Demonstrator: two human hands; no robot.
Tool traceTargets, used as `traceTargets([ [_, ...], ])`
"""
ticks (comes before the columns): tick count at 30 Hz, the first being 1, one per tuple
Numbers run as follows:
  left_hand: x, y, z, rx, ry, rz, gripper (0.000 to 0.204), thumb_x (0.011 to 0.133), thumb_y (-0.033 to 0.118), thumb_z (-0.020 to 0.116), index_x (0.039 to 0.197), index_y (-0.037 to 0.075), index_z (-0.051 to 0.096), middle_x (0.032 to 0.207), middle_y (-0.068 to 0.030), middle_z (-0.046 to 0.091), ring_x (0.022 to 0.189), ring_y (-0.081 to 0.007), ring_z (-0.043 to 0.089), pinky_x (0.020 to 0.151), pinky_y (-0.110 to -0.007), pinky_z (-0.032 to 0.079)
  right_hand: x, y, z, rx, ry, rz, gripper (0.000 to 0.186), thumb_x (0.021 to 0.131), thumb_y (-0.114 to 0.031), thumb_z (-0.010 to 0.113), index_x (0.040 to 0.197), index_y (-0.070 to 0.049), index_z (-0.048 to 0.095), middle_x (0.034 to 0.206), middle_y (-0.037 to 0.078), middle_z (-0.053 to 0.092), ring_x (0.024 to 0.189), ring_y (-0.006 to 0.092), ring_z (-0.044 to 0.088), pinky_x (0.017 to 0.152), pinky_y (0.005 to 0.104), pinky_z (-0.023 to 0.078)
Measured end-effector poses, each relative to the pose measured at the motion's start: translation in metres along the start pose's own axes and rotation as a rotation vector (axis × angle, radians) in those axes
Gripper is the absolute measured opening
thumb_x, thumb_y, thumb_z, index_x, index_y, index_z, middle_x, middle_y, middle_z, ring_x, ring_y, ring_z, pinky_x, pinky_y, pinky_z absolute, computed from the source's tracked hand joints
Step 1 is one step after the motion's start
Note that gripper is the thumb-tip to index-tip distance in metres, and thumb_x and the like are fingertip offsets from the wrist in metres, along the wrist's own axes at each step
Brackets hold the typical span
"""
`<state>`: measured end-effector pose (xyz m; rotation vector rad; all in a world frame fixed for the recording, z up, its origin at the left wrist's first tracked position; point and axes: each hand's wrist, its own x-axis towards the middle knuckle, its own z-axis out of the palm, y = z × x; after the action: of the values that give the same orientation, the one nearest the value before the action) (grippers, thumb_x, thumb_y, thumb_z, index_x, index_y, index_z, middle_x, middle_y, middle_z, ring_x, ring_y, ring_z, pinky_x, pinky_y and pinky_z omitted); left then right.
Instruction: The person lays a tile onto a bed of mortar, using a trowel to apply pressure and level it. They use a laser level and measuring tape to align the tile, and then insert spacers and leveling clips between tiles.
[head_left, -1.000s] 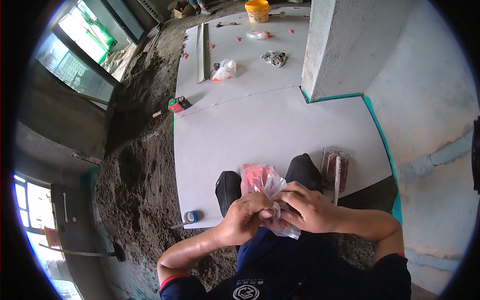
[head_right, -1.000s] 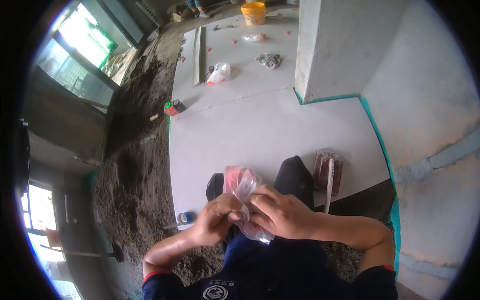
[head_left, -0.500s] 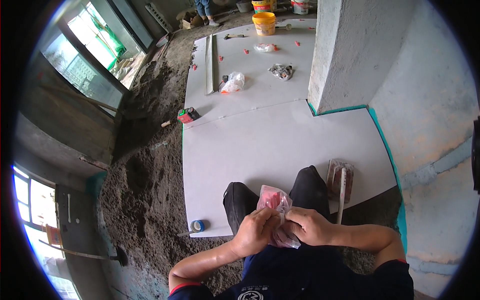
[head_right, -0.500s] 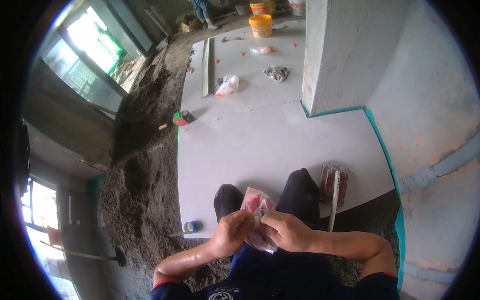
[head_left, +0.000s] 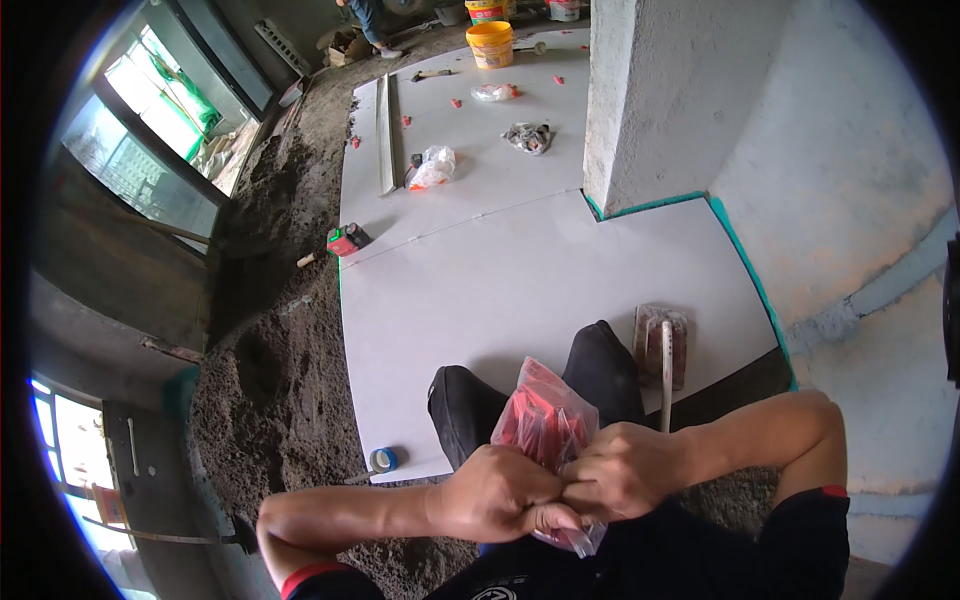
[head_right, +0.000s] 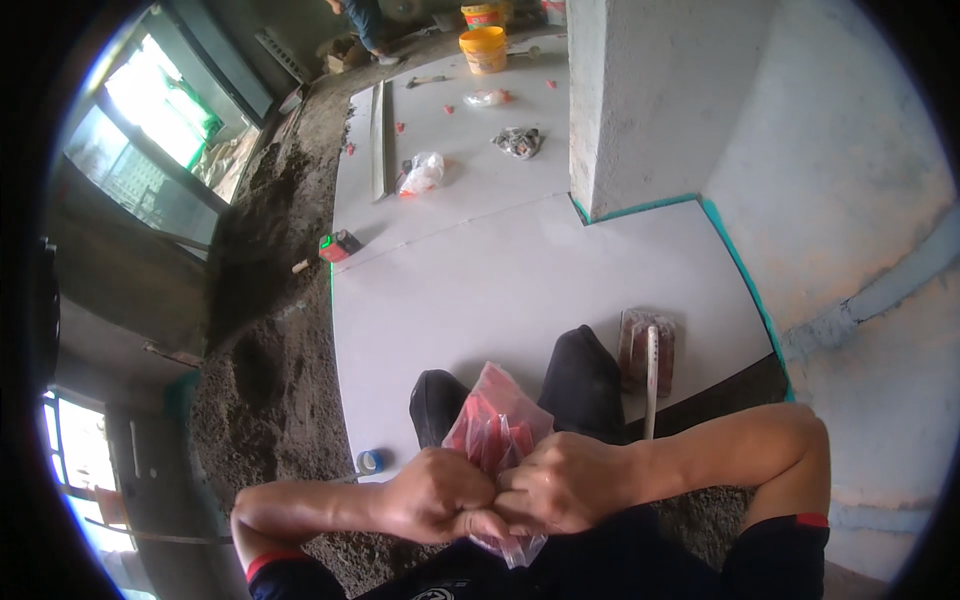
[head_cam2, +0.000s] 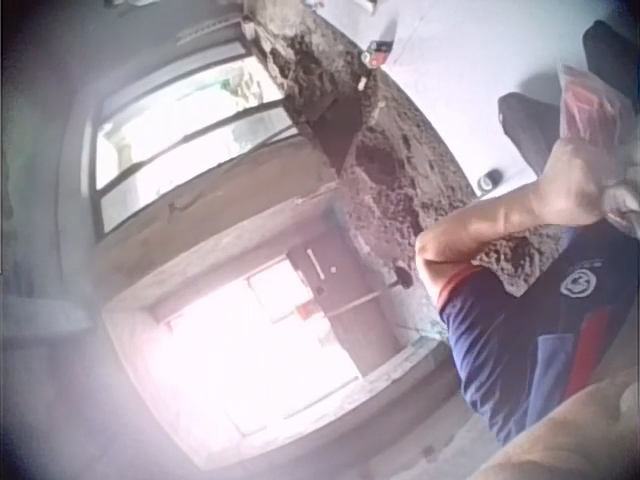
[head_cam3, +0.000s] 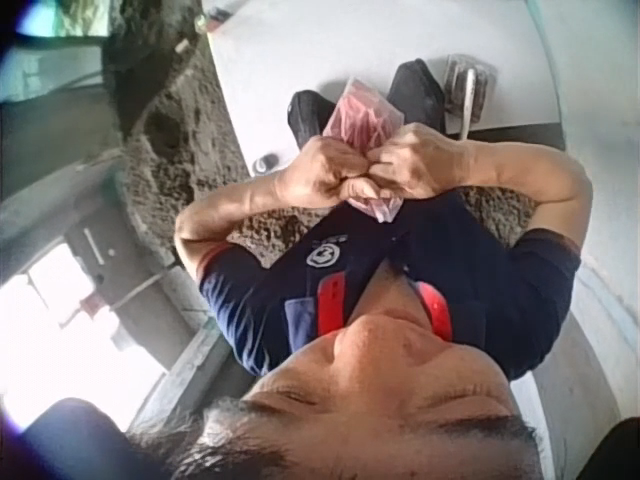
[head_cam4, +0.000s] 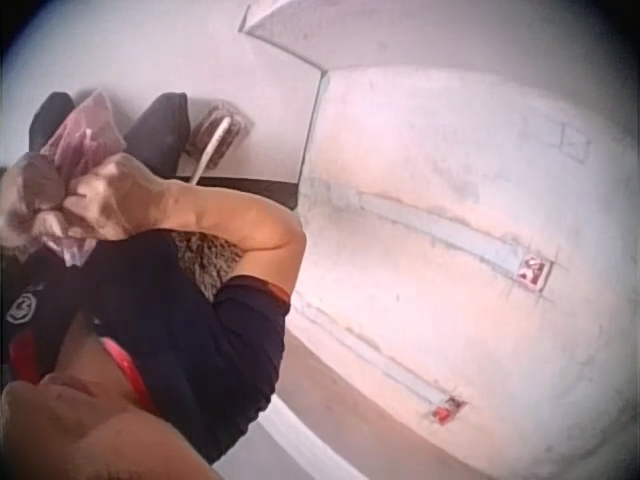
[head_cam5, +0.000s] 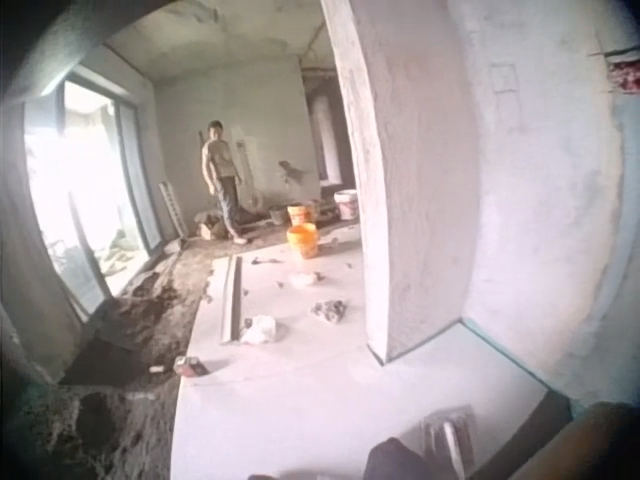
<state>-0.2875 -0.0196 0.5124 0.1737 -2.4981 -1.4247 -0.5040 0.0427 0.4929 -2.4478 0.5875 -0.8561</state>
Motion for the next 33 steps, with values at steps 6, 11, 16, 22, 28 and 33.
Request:
traceTargets([
  [6, 0.002, 0.036, -0.014, -0.015, -0.011, 0.049, 0.034, 0.092, 0.027, 0.065, 0.067, 0.005, 0.060, 0.061, -0.0082, 0.059, 0.055, -0.0273, 0.059, 0.051, -0.037, 0.046, 0.001, -0.021, -0.030, -0.043, -0.058, -0.093, 0.018, 0.083, -0.019, 0.059, 0.073, -0.006, 0.051, 0.067, 0.004, 0.053, 0.055, 0.0158, 0.058, 0.049, 0.0284, 0.047],
  [11, -0.004, 0.038, -0.014, -0.042, -0.041, 0.055, 0.024, 0.092, 0.026, 0.064, 0.080, 0.005, 0.067, 0.061, -0.0057, 0.057, 0.057, -0.0231, 0.060, 0.056, -0.035, 0.048, -0.007, -0.027, -0.037, -0.066, -0.069, -0.087, 0.023, 0.083, -0.022, 0.061, 0.070, -0.008, 0.048, 0.065, 0.002, 0.049, 0.053, 0.0142, 0.056, 0.047, 0.0258, 0.045],
  [16, -0.009, 0.028, -0.013, -0.071, -0.054, 0.102, 0.018, 0.091, 0.024, 0.064, 0.093, 0.006, 0.070, 0.069, -0.0053, 0.060, 0.063, -0.0217, 0.062, 0.061, -0.034, 0.049, -0.017, -0.026, -0.034, -0.025, 0.017, -0.023, 0.036, 0.085, -0.029, 0.068, 0.066, -0.010, 0.044, 0.062, 0.001, 0.045, 0.050, 0.0136, 0.054, 0.046, 0.0248, 0.046],
  [22, -0.015, 0.023, -0.011, -0.113, -0.074, 0.103, 0.016, 0.090, 0.021, 0.064, 0.096, 0.007, 0.069, 0.070, -0.0056, 0.060, 0.066, -0.0228, 0.062, 0.062, -0.035, 0.048, -0.029, -0.027, -0.034, 0.028, -0.004, 0.016, 0.034, 0.085, -0.027, 0.069, 0.066, -0.010, 0.046, 0.061, 0.001, 0.044, 0.049, 0.0136, 0.054, 0.046, 0.0246, 0.046],
  [28, -0.014, 0.019, -0.008, -0.120, -0.066, 0.120, 0.013, 0.088, 0.018, 0.067, 0.095, 0.006, 0.069, 0.071, -0.0054, 0.059, 0.066, -0.0222, 0.061, 0.061, -0.036, 0.047, -0.033, -0.026, -0.045, 0.019, -0.046, -0.003, 0.032, 0.085, -0.027, 0.070, 0.069, -0.011, 0.048, 0.062, 0.000, 0.044, 0.054, 0.0133, 0.056, 0.050, 0.0257, 0.048],
  [33, 0.003, 0.007, -0.009, 0.109, 0.110, 0.096, 0.014, 0.087, 0.026, 0.071, 0.086, 0.012, 0.069, 0.070, -0.0017, 0.058, 0.064, -0.0181, 0.060, 0.060, -0.033, 0.047, -0.036, -0.011, -0.041, -0.101, 0.020, 0.057, 0.028, 0.083, -0.026, 0.074, 0.075, -0.009, 0.054, 0.073, 0.002, 0.052, 0.057, 0.0137, 0.057, 0.052, 0.0275, 0.048],
])
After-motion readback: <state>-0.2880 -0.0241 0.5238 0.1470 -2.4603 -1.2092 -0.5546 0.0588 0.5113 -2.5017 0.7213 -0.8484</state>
